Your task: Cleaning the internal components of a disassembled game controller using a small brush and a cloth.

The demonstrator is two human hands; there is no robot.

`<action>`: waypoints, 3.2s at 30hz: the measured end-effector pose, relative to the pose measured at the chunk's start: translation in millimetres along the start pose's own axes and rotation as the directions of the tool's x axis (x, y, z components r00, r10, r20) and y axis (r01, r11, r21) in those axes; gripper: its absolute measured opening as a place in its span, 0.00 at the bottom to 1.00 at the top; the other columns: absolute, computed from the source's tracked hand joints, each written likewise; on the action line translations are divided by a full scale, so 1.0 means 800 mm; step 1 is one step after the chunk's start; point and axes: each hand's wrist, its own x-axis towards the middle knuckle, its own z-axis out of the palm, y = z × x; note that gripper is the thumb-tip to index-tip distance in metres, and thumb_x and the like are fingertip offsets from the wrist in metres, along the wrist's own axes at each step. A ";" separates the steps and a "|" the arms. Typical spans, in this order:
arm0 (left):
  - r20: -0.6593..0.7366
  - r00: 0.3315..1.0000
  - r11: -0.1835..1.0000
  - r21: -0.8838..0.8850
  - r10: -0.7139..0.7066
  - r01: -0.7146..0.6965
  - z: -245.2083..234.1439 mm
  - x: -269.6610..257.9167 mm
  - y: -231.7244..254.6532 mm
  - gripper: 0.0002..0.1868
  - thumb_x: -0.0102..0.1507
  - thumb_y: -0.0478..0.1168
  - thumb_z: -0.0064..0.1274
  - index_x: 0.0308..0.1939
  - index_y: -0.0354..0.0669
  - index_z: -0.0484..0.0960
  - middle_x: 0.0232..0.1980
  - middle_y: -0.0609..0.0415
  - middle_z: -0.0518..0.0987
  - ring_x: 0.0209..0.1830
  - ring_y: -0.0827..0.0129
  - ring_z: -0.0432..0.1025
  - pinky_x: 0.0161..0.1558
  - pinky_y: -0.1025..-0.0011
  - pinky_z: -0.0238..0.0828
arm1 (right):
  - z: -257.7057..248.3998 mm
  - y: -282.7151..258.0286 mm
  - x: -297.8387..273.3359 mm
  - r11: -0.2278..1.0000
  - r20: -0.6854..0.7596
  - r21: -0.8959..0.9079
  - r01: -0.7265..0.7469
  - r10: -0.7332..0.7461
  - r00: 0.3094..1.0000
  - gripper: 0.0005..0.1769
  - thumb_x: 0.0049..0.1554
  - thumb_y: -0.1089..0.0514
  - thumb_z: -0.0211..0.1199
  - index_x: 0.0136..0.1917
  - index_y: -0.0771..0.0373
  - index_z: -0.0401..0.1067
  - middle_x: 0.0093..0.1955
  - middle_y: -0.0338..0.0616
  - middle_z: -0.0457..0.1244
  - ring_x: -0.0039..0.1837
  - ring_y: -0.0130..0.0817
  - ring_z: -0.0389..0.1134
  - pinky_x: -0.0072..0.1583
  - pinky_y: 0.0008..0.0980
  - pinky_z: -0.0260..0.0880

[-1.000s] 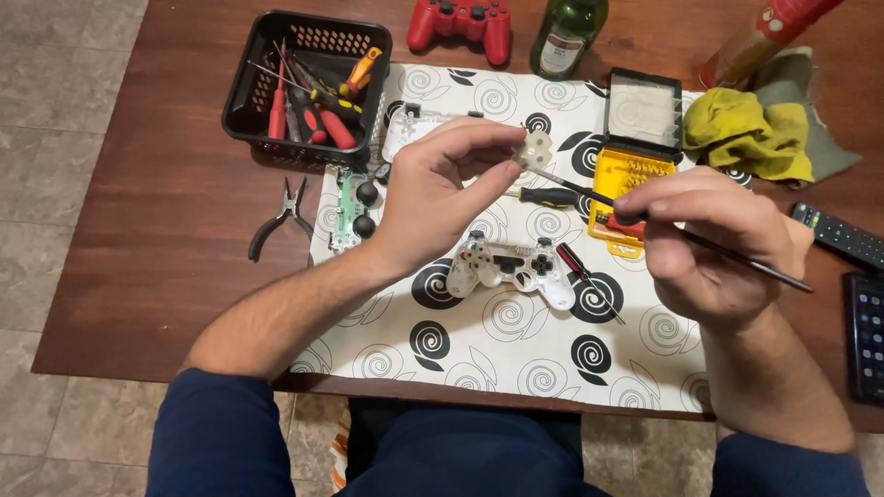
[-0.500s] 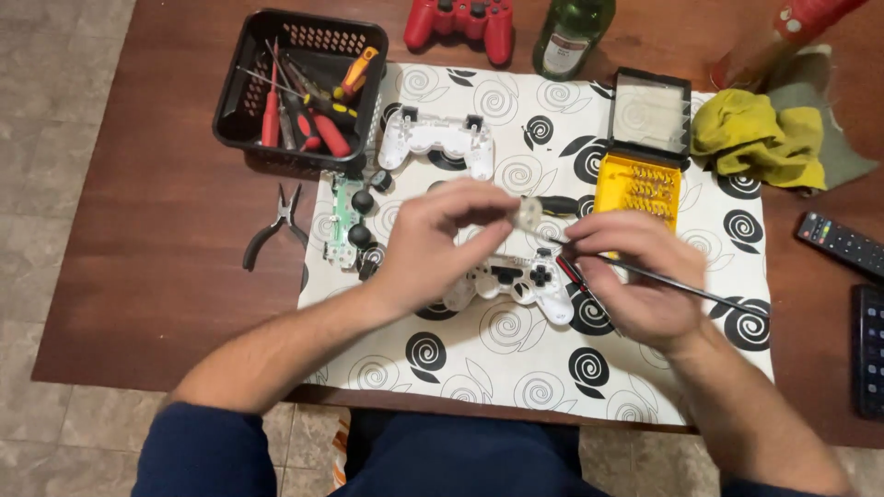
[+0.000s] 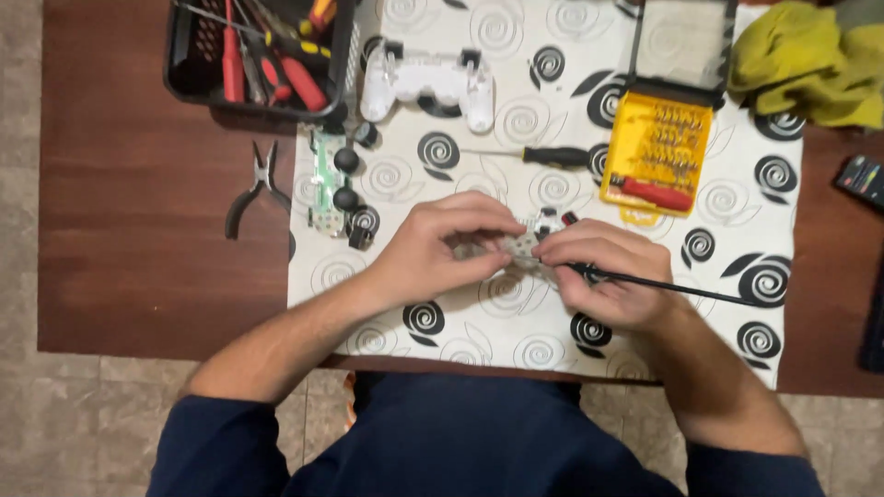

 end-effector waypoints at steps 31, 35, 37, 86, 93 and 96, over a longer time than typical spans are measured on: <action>-0.053 0.999 0.999 0.048 0.005 -0.002 -0.008 0.003 -0.040 0.18 0.70 0.30 0.75 0.64 0.34 0.93 0.59 0.38 0.92 0.54 0.59 0.89 0.54 0.67 0.94 | 0.011 0.001 0.007 0.982 -0.111 -0.176 0.066 -0.086 0.990 0.03 0.63 0.75 0.76 0.50 0.73 0.86 0.52 0.64 0.78 0.48 0.66 0.80 0.52 0.54 0.83; -0.050 0.997 0.998 -0.021 -0.053 0.052 -0.004 -0.003 -0.041 0.20 0.69 0.30 0.76 0.65 0.36 0.94 0.61 0.41 0.92 0.54 0.66 0.88 0.56 0.71 0.94 | 0.013 0.004 0.004 0.984 -0.108 -0.167 0.054 -0.073 0.991 0.03 0.65 0.75 0.75 0.50 0.72 0.85 0.52 0.62 0.79 0.49 0.65 0.82 0.52 0.55 0.84; -0.051 0.997 0.999 -0.022 -0.050 0.049 -0.007 0.002 -0.038 0.19 0.70 0.30 0.76 0.65 0.36 0.94 0.61 0.40 0.92 0.54 0.65 0.88 0.55 0.70 0.94 | 0.011 0.009 0.007 0.985 -0.109 -0.165 0.053 -0.072 0.991 0.04 0.65 0.75 0.74 0.50 0.71 0.85 0.52 0.61 0.80 0.49 0.65 0.82 0.53 0.55 0.84; -0.134 0.989 0.992 0.116 0.064 -0.048 0.004 -0.008 -0.038 0.16 0.74 0.30 0.73 0.66 0.37 0.93 0.60 0.44 0.93 0.55 0.64 0.90 0.58 0.68 0.93 | 0.007 0.030 -0.011 0.946 -0.105 -0.273 0.173 -0.208 0.972 0.04 0.69 0.75 0.73 0.50 0.73 0.84 0.54 0.67 0.79 0.49 0.65 0.79 0.52 0.54 0.81; -0.132 0.990 0.993 0.113 0.052 -0.037 0.003 -0.007 -0.038 0.16 0.73 0.30 0.73 0.66 0.36 0.93 0.59 0.43 0.93 0.54 0.63 0.90 0.58 0.68 0.93 | 0.018 0.012 0.005 0.944 -0.093 -0.250 0.215 -0.244 0.965 0.05 0.69 0.76 0.74 0.50 0.72 0.84 0.54 0.65 0.80 0.48 0.63 0.79 0.52 0.53 0.81; -0.124 0.991 0.993 0.112 0.042 -0.028 0.002 -0.006 -0.035 0.16 0.74 0.29 0.72 0.66 0.35 0.93 0.60 0.42 0.93 0.55 0.62 0.90 0.58 0.68 0.93 | 0.013 0.027 -0.008 0.945 -0.110 -0.271 0.183 -0.219 0.969 0.04 0.69 0.75 0.74 0.51 0.72 0.84 0.53 0.64 0.79 0.48 0.63 0.79 0.51 0.53 0.81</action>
